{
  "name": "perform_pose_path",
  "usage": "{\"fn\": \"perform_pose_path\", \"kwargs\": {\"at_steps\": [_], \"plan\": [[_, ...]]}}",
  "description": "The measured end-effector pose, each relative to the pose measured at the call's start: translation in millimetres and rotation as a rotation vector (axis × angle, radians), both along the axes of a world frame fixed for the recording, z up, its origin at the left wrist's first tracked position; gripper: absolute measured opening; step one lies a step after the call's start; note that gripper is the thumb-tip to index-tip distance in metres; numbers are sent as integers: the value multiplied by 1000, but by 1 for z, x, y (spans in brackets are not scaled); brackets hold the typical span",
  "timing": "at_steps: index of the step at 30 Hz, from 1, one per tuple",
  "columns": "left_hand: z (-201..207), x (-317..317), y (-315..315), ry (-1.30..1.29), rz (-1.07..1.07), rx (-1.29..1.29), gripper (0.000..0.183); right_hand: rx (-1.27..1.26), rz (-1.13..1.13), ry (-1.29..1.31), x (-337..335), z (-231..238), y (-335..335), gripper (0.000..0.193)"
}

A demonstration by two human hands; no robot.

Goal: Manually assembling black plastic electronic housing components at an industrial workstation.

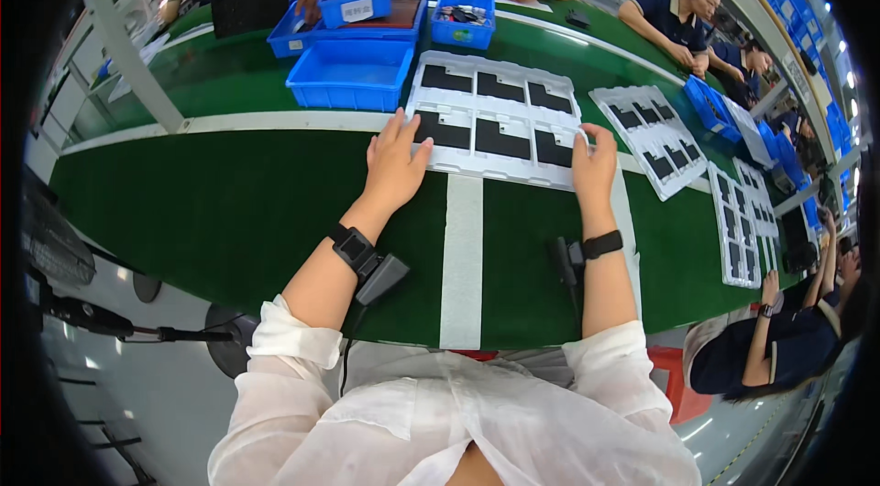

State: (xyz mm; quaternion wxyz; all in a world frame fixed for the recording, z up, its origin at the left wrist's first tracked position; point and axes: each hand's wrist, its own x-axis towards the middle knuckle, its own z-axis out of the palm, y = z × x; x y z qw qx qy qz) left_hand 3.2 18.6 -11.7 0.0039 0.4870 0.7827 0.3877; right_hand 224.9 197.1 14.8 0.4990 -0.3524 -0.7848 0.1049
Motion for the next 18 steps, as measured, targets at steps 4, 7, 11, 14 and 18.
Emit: {"fn": "perform_pose_path", "kwargs": {"at_steps": [4, 7, 11, 14, 18], "plan": [[2, 4, 1, 93, 2, -117, 47, -234, -29, -171, 28, -20, 25, 31], [3, 7, 0, 165, -2, -183, 46, -412, 23, -175, 34, -31, 30, 37], [2, 8, -3, 211, -27, -262, 45, -341, 56, -260, 37, -40, 34, 37], [3, 9, -7, 221, -58, -249, 44, -337, 59, -269, 36, -40, 30, 37], [1, 8, -11, 215, -86, -189, 43, -406, 44, -273, 33, -31, 23, 38]]}}
